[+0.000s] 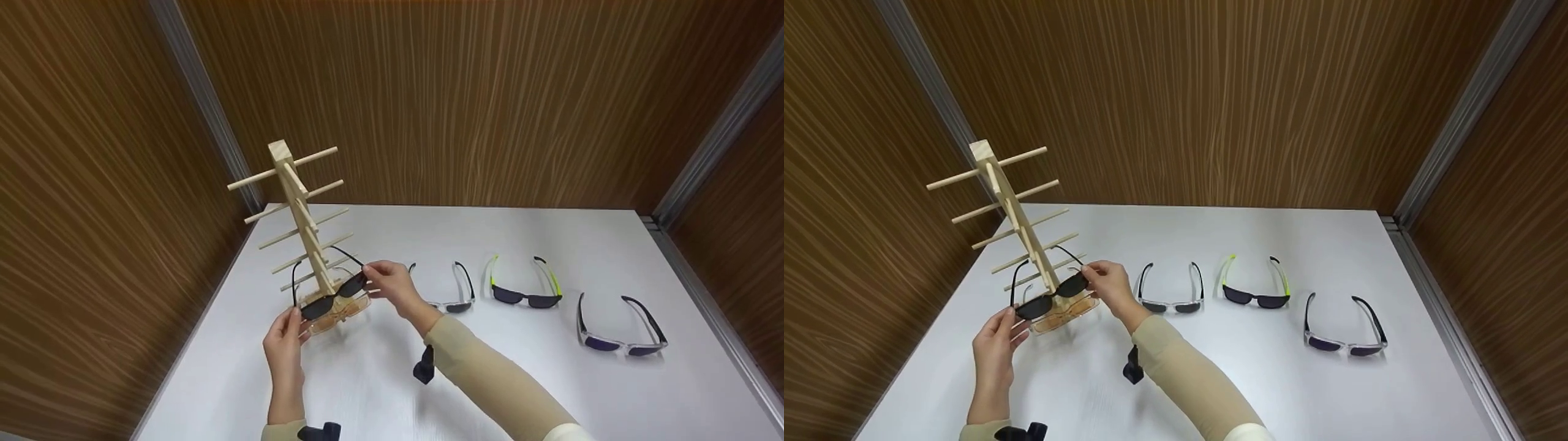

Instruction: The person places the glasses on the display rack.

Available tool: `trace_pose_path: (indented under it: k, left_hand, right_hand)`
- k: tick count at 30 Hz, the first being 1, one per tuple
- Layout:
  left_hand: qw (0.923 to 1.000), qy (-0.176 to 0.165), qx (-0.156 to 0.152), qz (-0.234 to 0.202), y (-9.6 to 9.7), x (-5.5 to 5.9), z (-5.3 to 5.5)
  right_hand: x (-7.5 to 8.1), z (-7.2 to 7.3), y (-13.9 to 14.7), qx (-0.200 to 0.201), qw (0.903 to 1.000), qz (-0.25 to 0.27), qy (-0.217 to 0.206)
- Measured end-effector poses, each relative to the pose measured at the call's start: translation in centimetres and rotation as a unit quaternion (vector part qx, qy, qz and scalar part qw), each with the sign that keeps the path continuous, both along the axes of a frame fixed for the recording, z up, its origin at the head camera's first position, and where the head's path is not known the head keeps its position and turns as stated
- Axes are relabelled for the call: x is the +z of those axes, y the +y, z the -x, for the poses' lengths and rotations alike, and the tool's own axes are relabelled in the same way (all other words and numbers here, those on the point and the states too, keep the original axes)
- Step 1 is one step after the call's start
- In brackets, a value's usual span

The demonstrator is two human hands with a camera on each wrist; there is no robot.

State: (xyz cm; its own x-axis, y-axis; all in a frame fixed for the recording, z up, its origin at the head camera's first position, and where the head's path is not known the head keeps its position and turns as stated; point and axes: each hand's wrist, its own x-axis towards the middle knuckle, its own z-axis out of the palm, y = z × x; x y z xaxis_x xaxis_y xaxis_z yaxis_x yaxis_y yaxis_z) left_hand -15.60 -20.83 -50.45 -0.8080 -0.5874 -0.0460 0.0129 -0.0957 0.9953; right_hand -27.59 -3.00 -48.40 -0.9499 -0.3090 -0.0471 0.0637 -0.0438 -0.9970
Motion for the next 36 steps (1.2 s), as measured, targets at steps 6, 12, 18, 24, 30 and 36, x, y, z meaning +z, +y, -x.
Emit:
trace_pose_path:
  k: [6, 12, 18, 24, 30, 36]
  left_hand:
    - [1.0000, -0.005, 0.006, -0.001, -0.2, -0.6, 0.0]
    - [0.9998, -0.007, 0.010, -0.013, 0.0, -1.0, 0.1]
    - [0.9999, -0.013, 0.006, -0.008, 0.0, -1.3, 0.3]
    - [0.9997, -0.025, 0.003, -0.007, -0.1, -1.5, 0.3]
    - [0.9994, -0.033, -0.002, -0.005, -0.1, -1.6, 0.5]
    - [0.9997, -0.025, 0.000, 0.000, -0.2, -1.6, 0.5]
  right_hand:
    - [-0.5, 0.0, -0.3, -0.005, 0.9998, -0.005, -0.018]
    - [-0.5, 0.0, -0.3, -0.011, 0.9996, -0.018, -0.020]
    - [-0.9, 0.2, -0.4, -0.013, 0.9993, -0.022, -0.027]
    - [-1.4, 0.5, -0.5, -0.015, 0.9990, -0.024, -0.034]
    - [-1.5, 0.6, -0.4, -0.024, 0.9987, -0.029, -0.035]
    - [-1.5, 0.5, -0.2, -0.016, 0.9983, -0.042, -0.036]
